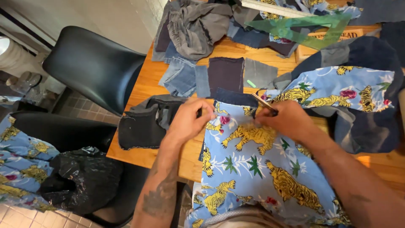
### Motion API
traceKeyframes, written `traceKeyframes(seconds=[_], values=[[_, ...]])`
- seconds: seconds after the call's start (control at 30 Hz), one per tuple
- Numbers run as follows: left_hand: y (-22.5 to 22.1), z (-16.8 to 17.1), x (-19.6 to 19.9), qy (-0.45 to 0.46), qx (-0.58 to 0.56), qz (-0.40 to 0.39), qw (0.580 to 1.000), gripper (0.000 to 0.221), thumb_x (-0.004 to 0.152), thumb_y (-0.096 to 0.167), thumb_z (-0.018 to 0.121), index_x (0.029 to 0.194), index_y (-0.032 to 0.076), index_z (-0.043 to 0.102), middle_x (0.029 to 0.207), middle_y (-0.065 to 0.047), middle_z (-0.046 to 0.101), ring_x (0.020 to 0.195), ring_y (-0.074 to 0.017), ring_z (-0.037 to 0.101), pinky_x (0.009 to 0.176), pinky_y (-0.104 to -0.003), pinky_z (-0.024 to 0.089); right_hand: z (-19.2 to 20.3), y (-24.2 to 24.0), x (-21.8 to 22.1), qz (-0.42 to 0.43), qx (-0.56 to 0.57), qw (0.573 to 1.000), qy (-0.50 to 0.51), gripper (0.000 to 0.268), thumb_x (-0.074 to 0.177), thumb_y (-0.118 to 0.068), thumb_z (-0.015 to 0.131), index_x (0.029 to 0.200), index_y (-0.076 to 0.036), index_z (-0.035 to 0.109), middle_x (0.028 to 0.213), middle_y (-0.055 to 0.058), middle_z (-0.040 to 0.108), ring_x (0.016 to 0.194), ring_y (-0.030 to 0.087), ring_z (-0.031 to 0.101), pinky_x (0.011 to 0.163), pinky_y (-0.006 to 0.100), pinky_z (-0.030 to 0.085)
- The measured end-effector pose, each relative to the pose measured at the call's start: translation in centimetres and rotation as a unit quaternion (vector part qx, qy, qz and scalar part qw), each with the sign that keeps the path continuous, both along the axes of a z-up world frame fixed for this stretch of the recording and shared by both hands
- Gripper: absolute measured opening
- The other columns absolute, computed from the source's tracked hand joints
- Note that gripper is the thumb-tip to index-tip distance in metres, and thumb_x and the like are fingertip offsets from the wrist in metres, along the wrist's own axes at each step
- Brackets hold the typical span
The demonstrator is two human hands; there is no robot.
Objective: Cutting patterns from a tiger-printed fabric and arranging various textile scraps on a wooden workbench.
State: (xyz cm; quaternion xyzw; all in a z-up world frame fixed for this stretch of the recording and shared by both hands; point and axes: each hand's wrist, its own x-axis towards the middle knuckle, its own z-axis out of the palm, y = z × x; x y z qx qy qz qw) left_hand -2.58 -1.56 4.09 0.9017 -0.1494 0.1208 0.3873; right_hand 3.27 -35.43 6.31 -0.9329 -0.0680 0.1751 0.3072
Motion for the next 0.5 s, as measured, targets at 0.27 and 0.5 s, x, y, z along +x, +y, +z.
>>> traceKeyframes(seconds=[0.27,0.5], values=[[1.6,1.4,-5.7,0.360,-0.287,-0.176,0.870,0.011,0.110,0.003,0.078,0.120,0.006,0.076,0.099,-0.009,0.088,0.067,-0.0202,0.084,0.058,-0.024,0.061,6.1,0.5,-1.5,0.122,-0.004,0.969,0.216,0.038,0.086,-0.032,0.108,0.117,-0.010,0.103,0.097,0.018,0.096,0.088,0.032,0.085,0.091,0.046,0.068],[0.9,-1.3,-0.8,0.215,-0.162,0.051,0.962,0.006,0.106,0.012,0.083,0.111,0.014,0.086,0.058,0.000,0.077,0.049,-0.0166,0.077,0.046,-0.026,0.053,2.0,1.2,-1.4,0.000,0.077,0.994,0.078,0.039,0.082,-0.035,0.104,0.113,-0.012,0.098,0.103,0.017,0.093,0.102,0.034,0.087,0.091,0.046,0.065]])
